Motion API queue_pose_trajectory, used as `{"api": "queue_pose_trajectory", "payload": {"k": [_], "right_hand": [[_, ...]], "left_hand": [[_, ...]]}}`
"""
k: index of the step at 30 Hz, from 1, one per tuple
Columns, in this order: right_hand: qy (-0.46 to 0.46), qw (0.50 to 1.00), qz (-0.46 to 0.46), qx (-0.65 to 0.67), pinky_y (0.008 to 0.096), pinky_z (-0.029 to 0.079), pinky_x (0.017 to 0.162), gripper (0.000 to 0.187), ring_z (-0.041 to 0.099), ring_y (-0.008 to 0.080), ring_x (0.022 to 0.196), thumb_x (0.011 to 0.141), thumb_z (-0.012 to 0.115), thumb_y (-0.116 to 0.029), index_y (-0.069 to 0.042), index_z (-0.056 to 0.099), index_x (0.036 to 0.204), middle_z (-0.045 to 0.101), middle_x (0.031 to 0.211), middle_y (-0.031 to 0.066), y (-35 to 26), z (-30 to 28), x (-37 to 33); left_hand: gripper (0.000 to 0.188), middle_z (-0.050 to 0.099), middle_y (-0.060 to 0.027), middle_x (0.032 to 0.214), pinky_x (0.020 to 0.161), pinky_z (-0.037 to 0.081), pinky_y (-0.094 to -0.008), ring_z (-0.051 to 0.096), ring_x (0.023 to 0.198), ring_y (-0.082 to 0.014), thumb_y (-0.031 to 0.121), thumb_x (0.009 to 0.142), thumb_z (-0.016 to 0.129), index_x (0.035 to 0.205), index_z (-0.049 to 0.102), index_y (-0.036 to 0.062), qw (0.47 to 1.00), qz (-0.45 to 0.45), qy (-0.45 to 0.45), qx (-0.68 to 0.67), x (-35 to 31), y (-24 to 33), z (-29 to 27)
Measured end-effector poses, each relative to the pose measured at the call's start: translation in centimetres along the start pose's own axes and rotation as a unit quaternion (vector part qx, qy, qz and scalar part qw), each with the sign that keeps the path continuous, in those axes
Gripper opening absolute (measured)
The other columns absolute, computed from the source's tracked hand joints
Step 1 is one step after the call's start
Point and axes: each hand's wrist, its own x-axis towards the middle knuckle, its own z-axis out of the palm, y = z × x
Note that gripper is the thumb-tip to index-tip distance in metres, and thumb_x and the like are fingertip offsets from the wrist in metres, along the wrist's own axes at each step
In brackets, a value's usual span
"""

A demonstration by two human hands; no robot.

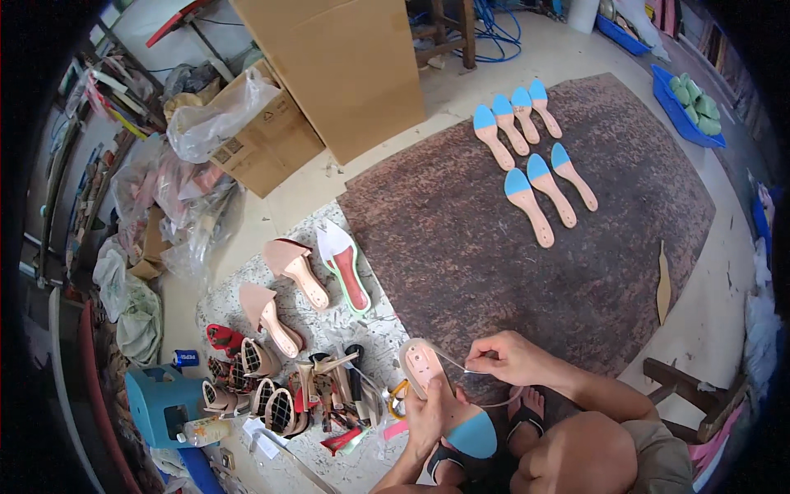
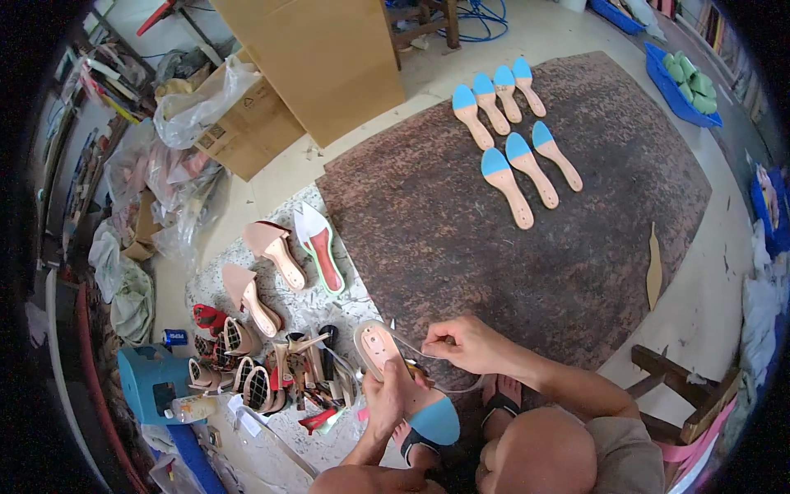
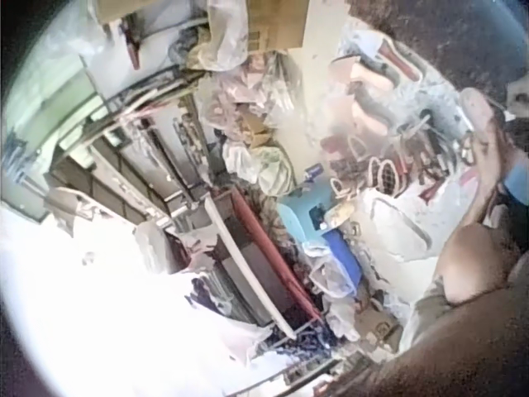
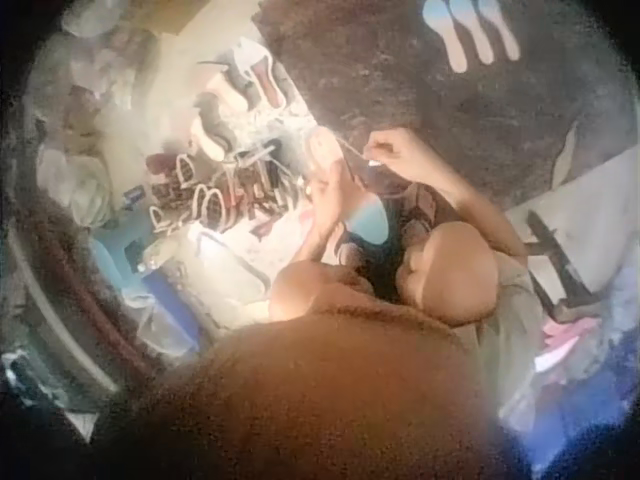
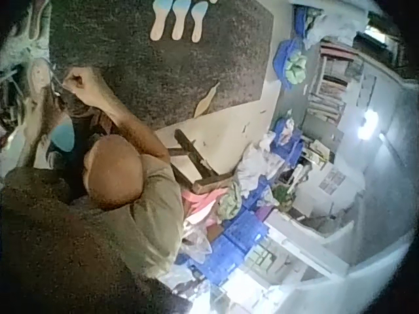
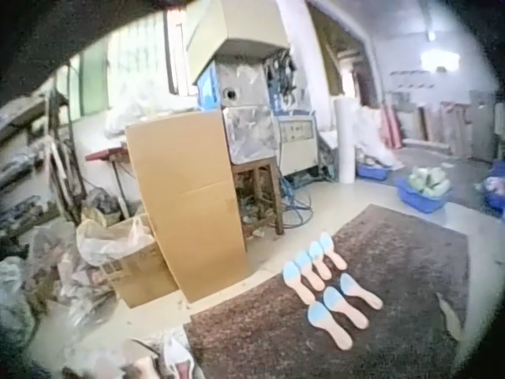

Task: The person is assembling shoe components on the floor. They use scissors to cut a white strap and attach it to a shoe sole, then place the finished sole on a mat. The person handles multiple shoe soles and straps, working on them one at a time.

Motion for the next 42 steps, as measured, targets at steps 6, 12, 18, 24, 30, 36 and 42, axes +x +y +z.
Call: {"api": "queue_pose_trajectory", "payload": {"k": [6, 12, 18, 24, 30, 36, 42], "right_hand": [[-0.042, 0.999, 0.022, -0.005, 0.0378, 0.049, 0.067, 0.021, 0.066, 0.0279, 0.073, 0.090, 0.065, -0.021, -0.002, 0.070, 0.089, 0.067, 0.080, 0.0155, -0.2, 0.7, -0.3], [-0.021, 0.999, -0.036, -0.017, 0.0386, 0.047, 0.061, 0.021, 0.063, 0.0249, 0.062, 0.091, 0.061, -0.017, -0.004, 0.067, 0.076, 0.066, 0.069, 0.0109, 0.8, 2.3, 0.0], [-0.028, 0.998, -0.020, -0.043, 0.0434, 0.047, 0.068, 0.021, 0.064, 0.0314, 0.075, 0.089, 0.062, -0.018, -0.003, 0.065, 0.075, 0.063, 0.077, 0.0130, 0.3, 2.6, 0.1], [0.007, 0.995, -0.050, -0.088, 0.0414, 0.049, 0.072, 0.016, 0.065, 0.0310, 0.082, 0.086, 0.067, -0.018, -0.002, 0.068, 0.087, 0.062, 0.092, 0.0125, 0.9, 3.6, 0.3], [-0.013, 0.995, -0.022, -0.101, 0.0461, 0.049, 0.077, 0.021, 0.064, 0.0337, 0.090, 0.089, 0.061, -0.025, -0.005, 0.068, 0.088, 0.063, 0.102, 0.0105, 0.3, 4.0, -0.3], [-0.049, 0.981, -0.017, -0.188, 0.0466, 0.050, 0.073, 0.019, 0.065, 0.0341, 0.088, 0.091, 0.057, -0.023, -0.006, 0.065, 0.090, 0.065, 0.093, 0.0111, 0.1, 5.0, -0.7], [-0.054, 0.978, -0.032, -0.197, 0.0481, 0.050, 0.069, 0.018, 0.065, 0.0345, 0.087, 0.092, 0.056, -0.022, -0.005, 0.062, 0.094, 0.066, 0.090, 0.0138, 0.4, 5.0, -0.2]], "left_hand": [[0.035, 0.063, -0.0081, 0.078, 0.057, 0.051, -0.0290, 0.061, 0.063, -0.0141, 0.031, 0.105, 0.041, 0.100, 0.057, -0.0001, 0.997, 0.040, 0.027, 0.058, 0.1, 0.5, 0.9], [0.038, 0.063, -0.0049, 0.083, 0.060, 0.049, -0.0269, 0.059, 0.070, -0.0111, 0.033, 0.104, 0.043, 0.101, 0.059, -0.0008, 0.995, -0.025, 0.052, 0.075, 0.4, -0.4, 0.3], [0.041, 0.063, -0.0055, 0.089, 0.065, 0.048, -0.0277, 0.059, 0.076, -0.0115, 0.036, 0.104, 0.044, 0.104, 0.061, -0.0014, 0.983, 0.019, 0.088, 0.158, 0.8, -2.1, -0.7], [0.045, 0.066, -0.0095, 0.100, 0.074, 0.052, -0.0283, 0.063, 0.084, -0.0145, 0.037, 0.105, 0.040, 0.111, 0.062, -0.0023, 0.996, 0.002, 0.070, 0.051, 0.9, -0.2, 0.4], [0.053, 0.068, -0.0140, 0.091, 0.070, 0.055, -0.0324, 0.067, 0.077, -0.0200, 0.042, 0.105, 0.039, 0.105, 0.062, -0.0056, 0.996, -0.005, 0.074, -0.056, 1.6, -1.2, -1.4], [0.049, 0.068, -0.0149, 0.083, 0.064, 0.056, -0.0330, 0.067, 0.071, -0.0216, 0.040, 0.104, 0.042, 0.097, 0.061, -0.0040, 0.993, -0.019, 0.113, -0.029, 1.4, -0.7, -1.8], [0.037, 0.067, -0.0165, 0.107, 0.079, 0.056, -0.0356, 0.067, 0.090, -0.0229, 0.028, 0.101, 0.050, 0.112, 0.060, -0.0057, 0.998, -0.049, 0.027, 0.008, 2.1, 0.0, -2.7]]}}
